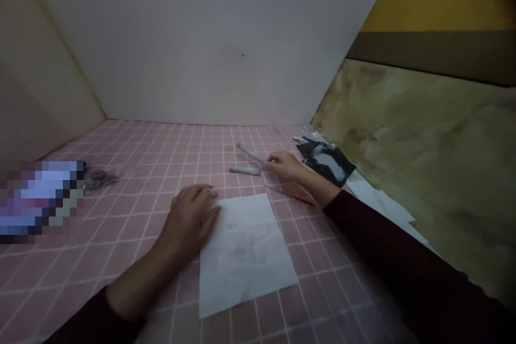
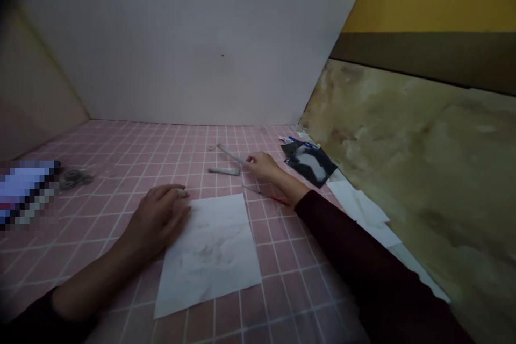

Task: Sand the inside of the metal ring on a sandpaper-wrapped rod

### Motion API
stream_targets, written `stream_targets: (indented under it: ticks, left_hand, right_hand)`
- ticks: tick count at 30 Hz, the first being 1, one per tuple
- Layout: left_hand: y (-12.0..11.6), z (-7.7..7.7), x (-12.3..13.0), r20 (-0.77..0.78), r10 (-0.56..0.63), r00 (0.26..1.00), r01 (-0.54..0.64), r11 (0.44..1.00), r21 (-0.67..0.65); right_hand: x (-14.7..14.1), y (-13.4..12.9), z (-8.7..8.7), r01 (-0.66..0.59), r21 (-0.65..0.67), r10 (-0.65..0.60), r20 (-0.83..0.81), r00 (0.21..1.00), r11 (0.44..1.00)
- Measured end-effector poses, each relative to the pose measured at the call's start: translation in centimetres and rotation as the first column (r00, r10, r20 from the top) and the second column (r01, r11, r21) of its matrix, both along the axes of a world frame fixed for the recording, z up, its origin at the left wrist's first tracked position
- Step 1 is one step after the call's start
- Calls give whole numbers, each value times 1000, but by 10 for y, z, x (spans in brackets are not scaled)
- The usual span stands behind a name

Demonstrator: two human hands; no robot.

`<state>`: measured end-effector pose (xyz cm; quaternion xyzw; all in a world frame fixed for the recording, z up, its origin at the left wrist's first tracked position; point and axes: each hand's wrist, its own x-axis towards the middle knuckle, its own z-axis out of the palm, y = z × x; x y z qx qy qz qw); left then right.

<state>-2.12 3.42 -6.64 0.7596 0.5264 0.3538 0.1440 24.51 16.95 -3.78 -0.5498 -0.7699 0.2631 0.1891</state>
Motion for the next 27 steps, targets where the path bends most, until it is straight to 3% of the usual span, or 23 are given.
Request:
stream_targets:
  ticks: [4, 7, 11, 18, 22, 27]
  left_hand:
    - [-6, 7, 4, 184, 8, 983, 3, 998, -60]
    - [-10, 8, 8, 376, 31, 926, 18, 992, -127]
    - [-10, 7, 12, 630, 13, 776, 144, 970, -197]
    - [-13, 13, 11, 853, 20, 522, 353, 905, -237]
    - [-15, 14, 13, 899, 60, 434, 407, 877, -255]
    - [-17, 14, 15, 922, 85, 378, 448, 855, -262]
  right_hand:
    - [-4, -38, 22, -127, -145, 101, -176, 979, 981]
    - [-8, -74, 29, -243, -252, 162, -303, 939, 937]
    - [-12, -108, 24, -437, -495, 58, -610, 791, 750]
    - [-18, -127, 14, -580, -625, -90, -717, 691, 523]
    - [-21, -132, 12, -575, -650, -99, -701, 706, 496]
    - [-19, -129, 6, -594, -648, -140, -723, 676, 476]
